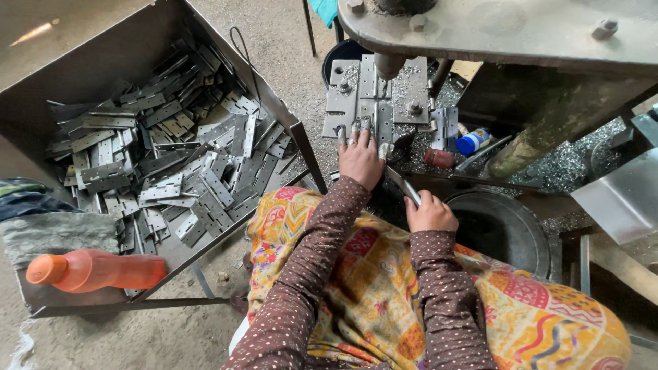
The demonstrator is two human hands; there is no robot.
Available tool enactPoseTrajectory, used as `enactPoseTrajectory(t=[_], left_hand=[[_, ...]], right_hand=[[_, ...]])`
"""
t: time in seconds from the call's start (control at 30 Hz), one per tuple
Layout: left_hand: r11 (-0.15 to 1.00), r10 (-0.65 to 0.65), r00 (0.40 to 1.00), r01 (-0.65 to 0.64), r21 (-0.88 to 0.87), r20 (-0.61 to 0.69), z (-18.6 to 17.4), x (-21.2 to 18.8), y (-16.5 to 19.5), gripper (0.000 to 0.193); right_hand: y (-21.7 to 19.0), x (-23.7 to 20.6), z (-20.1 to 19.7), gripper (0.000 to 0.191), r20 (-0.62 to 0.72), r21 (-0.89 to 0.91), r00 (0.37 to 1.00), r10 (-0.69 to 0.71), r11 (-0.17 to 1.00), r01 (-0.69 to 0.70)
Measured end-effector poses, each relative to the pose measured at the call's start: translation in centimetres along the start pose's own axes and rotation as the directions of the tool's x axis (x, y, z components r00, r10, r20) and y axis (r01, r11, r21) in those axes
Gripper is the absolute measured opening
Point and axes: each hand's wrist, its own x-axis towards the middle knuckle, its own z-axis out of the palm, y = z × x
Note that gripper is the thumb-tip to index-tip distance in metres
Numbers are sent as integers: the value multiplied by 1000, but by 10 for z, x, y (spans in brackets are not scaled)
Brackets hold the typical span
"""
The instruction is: The person repeatedly picks metal brackets from a bin, places them under a drill press, operates the lever to drill holes, and returns the finished pieces to the bin. The process is continuous and repetitive.
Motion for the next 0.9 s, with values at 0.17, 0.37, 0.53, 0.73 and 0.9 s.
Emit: enactPoseTrajectory(t=[0.17, 0.37, 0.53, 0.73, 0.9], left_hand=[[1000, -12, 1000, 12, -25, -6, 6, 17, -5, 47], [997, -14, 1000, 12, 74, 21, 7, 44, -5, 43], [996, -64, 996, 60, 63, 68, 12, 40, 0, 36], [992, -39, 999, 37, 118, 17, 21, 44, 0, 34], [994, 24, 984, -5, 109, -175, 17, 43, -7, 41]], right_hand=[[-1, -1, -3, 31, 24, 7, 1000, 6, 1000, -7], [-4, 2, -9, 33, 104, -49, 994, 12, 999, -7], [-8, 1, -23, 38, 285, -146, 958, 39, 989, 3], [-15, 7, -23, 62, 594, -252, 765, 249, 961, -117], [-6, 10, 9, 98, 817, -300, 434, 381, 922, -244]])
